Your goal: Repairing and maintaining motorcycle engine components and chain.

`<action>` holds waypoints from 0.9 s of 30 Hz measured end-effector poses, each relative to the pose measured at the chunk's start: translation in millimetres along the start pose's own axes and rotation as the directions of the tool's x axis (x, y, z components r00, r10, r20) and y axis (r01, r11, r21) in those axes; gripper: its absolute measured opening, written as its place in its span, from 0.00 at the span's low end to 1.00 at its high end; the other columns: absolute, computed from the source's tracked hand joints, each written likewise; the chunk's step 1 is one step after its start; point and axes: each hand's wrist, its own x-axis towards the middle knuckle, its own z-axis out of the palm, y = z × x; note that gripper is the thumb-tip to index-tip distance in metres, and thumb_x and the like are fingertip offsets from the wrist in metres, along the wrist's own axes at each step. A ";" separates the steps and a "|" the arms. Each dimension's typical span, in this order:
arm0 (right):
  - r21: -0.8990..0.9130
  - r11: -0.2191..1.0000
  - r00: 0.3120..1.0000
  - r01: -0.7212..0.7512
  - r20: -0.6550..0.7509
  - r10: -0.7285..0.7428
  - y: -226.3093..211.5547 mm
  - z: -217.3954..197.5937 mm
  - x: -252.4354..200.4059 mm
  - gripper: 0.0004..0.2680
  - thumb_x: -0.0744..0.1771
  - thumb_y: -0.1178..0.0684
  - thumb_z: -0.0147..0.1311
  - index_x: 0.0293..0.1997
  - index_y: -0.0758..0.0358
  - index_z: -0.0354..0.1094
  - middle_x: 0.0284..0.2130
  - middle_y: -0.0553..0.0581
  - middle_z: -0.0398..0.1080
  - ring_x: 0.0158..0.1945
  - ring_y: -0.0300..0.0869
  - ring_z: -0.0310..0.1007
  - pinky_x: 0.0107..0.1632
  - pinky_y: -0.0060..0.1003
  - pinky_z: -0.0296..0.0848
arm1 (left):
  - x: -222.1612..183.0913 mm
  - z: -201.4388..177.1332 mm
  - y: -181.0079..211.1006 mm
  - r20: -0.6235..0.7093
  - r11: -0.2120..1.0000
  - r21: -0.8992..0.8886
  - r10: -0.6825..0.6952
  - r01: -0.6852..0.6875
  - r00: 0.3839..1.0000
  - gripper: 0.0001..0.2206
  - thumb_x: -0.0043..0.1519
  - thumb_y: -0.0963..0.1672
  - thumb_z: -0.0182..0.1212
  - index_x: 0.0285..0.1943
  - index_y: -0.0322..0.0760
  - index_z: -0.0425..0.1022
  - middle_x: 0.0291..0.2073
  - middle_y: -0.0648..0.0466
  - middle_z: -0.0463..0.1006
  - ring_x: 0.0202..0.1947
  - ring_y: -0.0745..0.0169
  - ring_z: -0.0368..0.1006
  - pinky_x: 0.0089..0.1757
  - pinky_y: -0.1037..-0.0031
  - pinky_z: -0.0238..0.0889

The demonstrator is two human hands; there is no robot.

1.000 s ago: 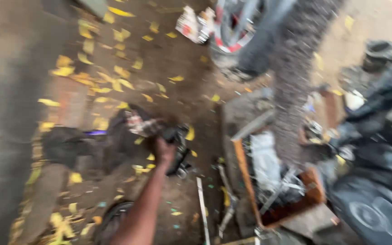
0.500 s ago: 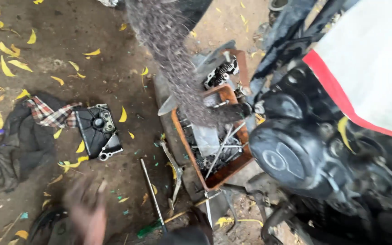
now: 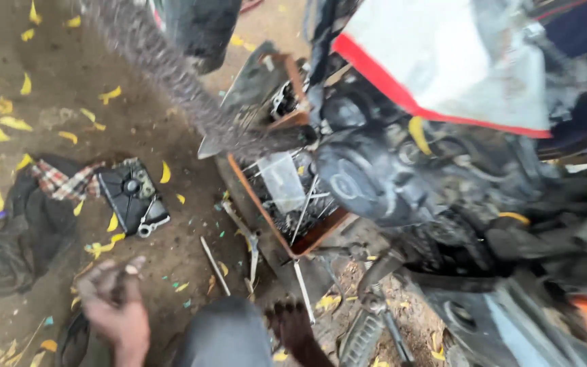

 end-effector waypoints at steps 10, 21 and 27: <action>0.084 0.882 0.787 -0.464 0.496 0.367 -12.3 -26.4 -73.2 0.11 0.68 0.43 0.53 0.51 0.53 0.69 0.40 0.59 0.73 0.36 0.51 0.74 0.36 0.57 0.74 | 55.5 93.7 224.2 0.363 0.885 0.045 0.418 -0.464 0.833 0.11 0.73 0.35 0.57 0.60 0.27 0.59 0.48 0.43 0.82 0.51 0.60 0.79 0.53 0.75 0.70; 0.124 0.882 0.887 -0.454 0.157 0.435 -68.4 -25.5 -165.5 0.13 0.65 0.47 0.65 0.48 0.62 0.70 0.48 0.68 0.70 0.52 0.58 0.69 0.50 0.55 0.72 | 26.5 146.9 276.3 0.615 0.605 0.055 0.606 -0.795 0.504 0.19 0.66 0.34 0.62 0.63 0.30 0.62 0.48 0.45 0.81 0.50 0.56 0.81 0.50 0.68 0.71; -0.347 0.926 0.941 0.148 0.339 -0.023 -67.5 -8.2 -159.4 0.16 0.63 0.50 0.62 0.53 0.65 0.68 0.52 0.69 0.66 0.56 0.59 0.68 0.50 0.55 0.70 | 34.7 154.3 282.4 0.679 0.570 0.080 0.569 -0.818 0.463 0.21 0.65 0.34 0.63 0.65 0.31 0.61 0.48 0.45 0.81 0.49 0.54 0.81 0.50 0.65 0.72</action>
